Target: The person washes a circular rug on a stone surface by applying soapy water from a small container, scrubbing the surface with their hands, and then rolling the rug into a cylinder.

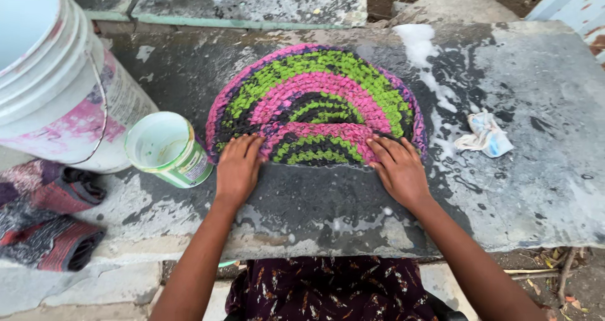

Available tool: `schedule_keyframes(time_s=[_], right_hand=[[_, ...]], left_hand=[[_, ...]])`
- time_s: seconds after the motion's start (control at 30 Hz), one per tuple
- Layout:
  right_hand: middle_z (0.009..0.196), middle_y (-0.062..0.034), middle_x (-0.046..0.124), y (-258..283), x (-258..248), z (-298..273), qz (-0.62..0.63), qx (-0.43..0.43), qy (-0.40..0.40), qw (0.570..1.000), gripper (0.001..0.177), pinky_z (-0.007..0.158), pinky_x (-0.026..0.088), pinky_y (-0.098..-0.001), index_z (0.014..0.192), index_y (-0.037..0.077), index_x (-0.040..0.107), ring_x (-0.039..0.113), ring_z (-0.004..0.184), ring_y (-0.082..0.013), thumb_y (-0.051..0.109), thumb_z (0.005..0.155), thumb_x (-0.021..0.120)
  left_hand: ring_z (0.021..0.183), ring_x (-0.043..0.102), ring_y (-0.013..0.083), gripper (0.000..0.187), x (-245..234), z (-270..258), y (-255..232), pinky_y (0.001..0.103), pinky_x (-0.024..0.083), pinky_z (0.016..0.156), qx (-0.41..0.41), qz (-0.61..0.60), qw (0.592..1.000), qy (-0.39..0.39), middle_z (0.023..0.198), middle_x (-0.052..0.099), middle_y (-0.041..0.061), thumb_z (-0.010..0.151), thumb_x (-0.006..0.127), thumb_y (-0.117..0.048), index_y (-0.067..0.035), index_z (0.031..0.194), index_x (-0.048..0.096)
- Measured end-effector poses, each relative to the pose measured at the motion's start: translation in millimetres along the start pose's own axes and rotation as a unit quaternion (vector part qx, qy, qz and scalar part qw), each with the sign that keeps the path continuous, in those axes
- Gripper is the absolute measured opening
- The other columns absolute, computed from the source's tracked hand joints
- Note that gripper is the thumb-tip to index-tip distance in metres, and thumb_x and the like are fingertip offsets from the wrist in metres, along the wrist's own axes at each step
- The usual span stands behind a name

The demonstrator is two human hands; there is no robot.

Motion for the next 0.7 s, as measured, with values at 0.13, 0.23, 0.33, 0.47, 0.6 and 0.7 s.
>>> schedule_keyframes(time_s=[0.13, 0.23, 0.33, 0.47, 0.6, 0.7], right_hand=[[0.131, -0.0074, 0.065, -14.7, 10.3, 7.6, 0.017, -0.005, -0.021, 1.0, 0.043, 0.114, 0.038, -0.0485, 0.14, 0.015, 0.058, 0.06, 0.123, -0.0286, 0.027, 0.099, 0.061], [0.108, -0.0092, 0.068, -24.6, 17.6, 21.8, -0.01, 0.036, -0.012, 0.999, 0.029, 0.106, 0.044, -0.0468, 0.126, 0.014, 0.065, 0.064, 0.112, -0.0304, 0.024, 0.1, 0.058], [0.095, -0.0134, 0.071, -35.4, 24.7, 43.4, 0.076, 0.07, -0.06, 0.993, 0.02, 0.083, 0.048, -0.0518, 0.111, 0.011, 0.067, 0.068, 0.09, -0.0356, 0.023, 0.104, 0.052], [0.077, -0.0203, 0.067, -63.6, 43.7, 75.0, 0.088, 0.175, 0.009, 0.981, 0.032, 0.067, 0.047, -0.0593, 0.103, 0.009, 0.065, 0.065, 0.075, -0.0447, 0.034, 0.108, 0.046], [0.076, -0.0235, 0.068, -88.2, 61.8, 100.4, 0.05, 0.198, 0.049, 0.978, 0.039, 0.067, 0.048, -0.062, 0.102, 0.01, 0.065, 0.066, 0.074, -0.048, 0.04, 0.107, 0.041], [0.079, -0.024, 0.069, -95.0, 68.5, 115.3, 0.021, 0.218, 0.095, 0.971, 0.042, 0.07, 0.05, -0.0617, 0.1, 0.01, 0.066, 0.067, 0.076, -0.048, 0.041, 0.106, 0.04]], left_hand=[[0.109, 0.065, 0.0348, 0.025, 19.7, 13.4, 29.3, 0.05, 0.046, 0.099, -0.074, -0.049, 0.994, 0.059, 0.11, 0.07, 0.014, 0.097, 0.064, -0.021, -0.007, 0.118, 0.065], [0.1, 0.068, 0.037, 0.021, 33.4, 32.6, 55.5, 0.052, 0.049, 0.092, -0.114, -0.035, 0.987, 0.109, 0.1, 0.072, 0.016, 0.103, 0.057, -0.026, -0.008, 0.112, 0.065], [0.09, 0.069, 0.043, 0.029, 49.5, 53.9, 69.9, 0.056, 0.051, 0.081, -0.195, -0.018, 0.972, 0.133, 0.094, 0.072, 0.019, 0.104, 0.054, -0.036, -0.012, 0.113, 0.068], [0.086, 0.069, 0.0452, 0.039, 68.6, 86.2, 87.9, 0.058, 0.052, 0.075, -0.234, 0.0, 0.962, 0.142, 0.092, 0.073, 0.021, 0.101, 0.054, -0.049, -0.016, 0.107, 0.073], [0.083, 0.069, 0.045, 0.042, 82.8, 101.3, 98.4, 0.057, 0.053, 0.074, -0.245, 0.015, 0.963, 0.114, 0.088, 0.072, 0.022, 0.102, 0.054, -0.05, -0.015, 0.101, 0.075], [0.078, 0.068, 0.0451, 0.04, 92.0, 110.2, 103.3, 0.058, 0.053, 0.07, -0.231, 0.032, 0.969, 0.087, 0.082, 0.071, 0.023, 0.103, 0.056, -0.048, -0.014, 0.099, 0.075]])
Point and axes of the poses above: each hand's wrist, its own z-axis towards the middle knuckle, its own x-axis out of the palm, y = z × x, the point moved 1 cm from there along z, towards the middle knuckle
